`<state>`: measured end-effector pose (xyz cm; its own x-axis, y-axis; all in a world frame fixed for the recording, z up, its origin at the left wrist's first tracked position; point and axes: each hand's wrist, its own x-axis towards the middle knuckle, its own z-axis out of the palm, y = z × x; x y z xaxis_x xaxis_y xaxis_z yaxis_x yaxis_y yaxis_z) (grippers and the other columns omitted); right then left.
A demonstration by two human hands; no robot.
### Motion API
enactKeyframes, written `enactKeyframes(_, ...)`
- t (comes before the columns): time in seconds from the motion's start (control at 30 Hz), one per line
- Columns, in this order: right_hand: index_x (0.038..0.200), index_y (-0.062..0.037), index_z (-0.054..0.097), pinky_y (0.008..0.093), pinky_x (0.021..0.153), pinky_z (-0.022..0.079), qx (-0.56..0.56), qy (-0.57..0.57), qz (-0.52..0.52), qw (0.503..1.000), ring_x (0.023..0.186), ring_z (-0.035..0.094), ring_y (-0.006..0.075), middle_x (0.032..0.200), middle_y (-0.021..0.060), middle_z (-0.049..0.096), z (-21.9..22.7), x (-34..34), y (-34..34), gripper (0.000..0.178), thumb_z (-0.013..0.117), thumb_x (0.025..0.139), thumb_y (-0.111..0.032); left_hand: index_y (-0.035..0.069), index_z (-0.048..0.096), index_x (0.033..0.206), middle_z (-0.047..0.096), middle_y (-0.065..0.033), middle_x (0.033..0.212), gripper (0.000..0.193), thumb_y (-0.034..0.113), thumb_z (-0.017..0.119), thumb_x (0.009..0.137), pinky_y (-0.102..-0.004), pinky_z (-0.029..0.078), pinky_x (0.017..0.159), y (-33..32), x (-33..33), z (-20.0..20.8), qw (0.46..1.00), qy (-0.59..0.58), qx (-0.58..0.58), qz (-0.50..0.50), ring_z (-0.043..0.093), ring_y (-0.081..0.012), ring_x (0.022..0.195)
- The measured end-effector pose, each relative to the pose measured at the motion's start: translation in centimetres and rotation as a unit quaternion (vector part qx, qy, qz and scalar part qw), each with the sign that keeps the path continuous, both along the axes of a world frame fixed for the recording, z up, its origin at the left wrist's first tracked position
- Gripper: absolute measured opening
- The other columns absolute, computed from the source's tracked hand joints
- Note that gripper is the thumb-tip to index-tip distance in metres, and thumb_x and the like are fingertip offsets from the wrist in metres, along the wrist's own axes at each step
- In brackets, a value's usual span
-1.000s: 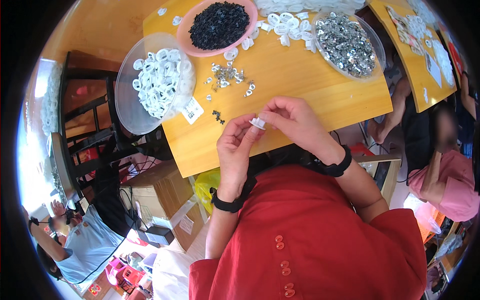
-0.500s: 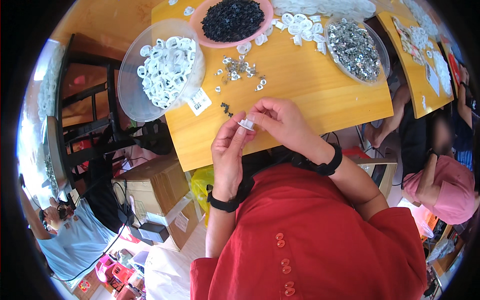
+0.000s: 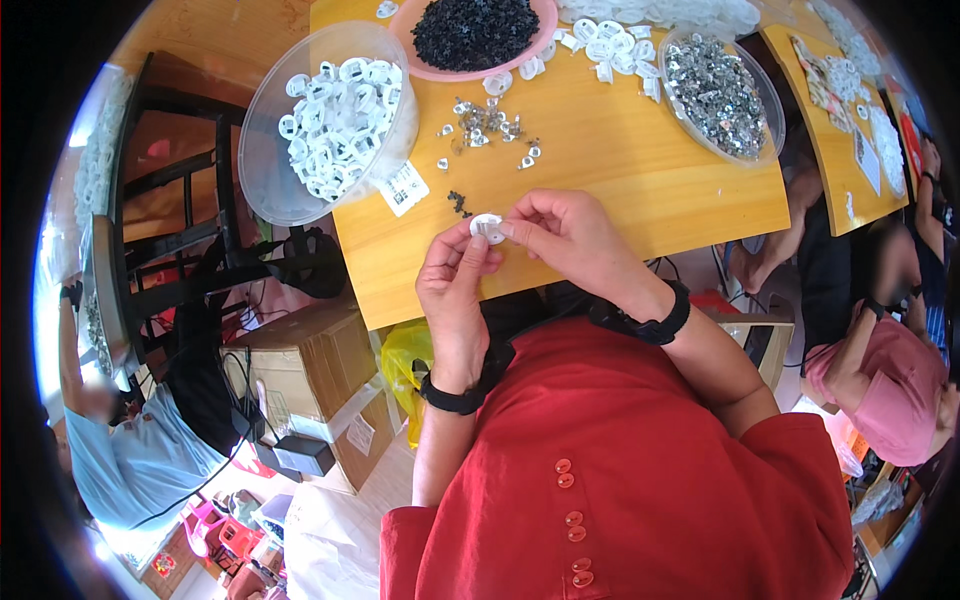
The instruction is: Manually assembling small metal rings and black plastic pieces into white plastic component housings.
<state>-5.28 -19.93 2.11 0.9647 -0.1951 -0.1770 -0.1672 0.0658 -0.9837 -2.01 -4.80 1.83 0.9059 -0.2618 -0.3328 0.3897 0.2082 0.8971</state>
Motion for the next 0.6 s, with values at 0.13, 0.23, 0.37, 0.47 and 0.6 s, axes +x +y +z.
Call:
enactKeyframes(0.13,0.083,0.0018,0.063,0.0230,0.050,0.040,-0.010,0.003,-0.007,1.000,0.055,0.050,0.0057,0.065,0.0022,0.059,-0.2,0.0,-0.4,0.019,0.065,0.086,-0.017,0.001,0.061,0.109,0.066,-0.0044,0.092,0.020,0.006,0.060,0.090,-0.0216,0.047,0.070,-0.1,-0.1,0.3,1.000,0.001,-0.004,-0.013,0.060,-0.0094,0.077)
enactKeyframes(0.23,0.084,0.0006,0.063,0.0212,0.050,0.041,0.090,0.035,0.013,0.995,0.056,0.051,0.0051,0.066,0.0005,0.059,0.3,-0.1,-1.0,0.019,0.063,0.088,-0.018,0.001,0.059,0.113,0.065,-0.0048,0.099,0.023,0.006,0.060,0.090,-0.0230,0.047,0.075,-0.1,0.0,0.2,0.999,-0.021,-0.013,-0.028,0.059,-0.0096,0.084)
enactKeyframes(0.37,0.090,-0.0016,0.063,0.0186,0.054,0.041,0.177,0.080,0.065,0.979,0.058,0.051,0.0048,0.074,-0.0008,0.060,0.3,-0.2,-1.6,0.019,0.060,0.092,-0.021,0.001,0.057,0.116,0.062,-0.0050,0.107,0.026,0.005,0.059,0.090,-0.0242,0.047,0.080,-0.8,0.0,0.7,0.998,-0.040,-0.024,-0.034,0.058,-0.0097,0.089)
enactKeyframes(0.47,0.089,-0.0017,0.063,0.0202,0.053,0.042,0.168,0.088,0.071,0.979,0.057,0.052,0.0056,0.073,0.0001,0.060,0.4,0.0,-1.7,0.019,0.060,0.091,-0.020,0.003,0.054,0.119,0.061,-0.0051,0.109,0.030,0.005,0.059,0.090,-0.0249,0.047,0.080,-0.4,0.0,0.2,0.997,-0.028,-0.051,-0.055,0.058,-0.0104,0.090)
enactKeyframes(0.6,0.085,-0.0054,0.064,0.0351,0.057,0.048,-0.264,-0.032,-0.027,0.964,0.060,0.060,0.0221,0.072,0.0075,0.062,0.0,0.7,-2.9,0.009,0.064,0.083,-0.015,0.003,0.051,0.123,0.060,-0.0046,0.107,0.032,0.006,0.056,0.091,-0.0251,0.048,0.081,0.3,0.3,-0.7,0.994,-0.001,-0.095,-0.057,0.058,-0.0119,0.089)
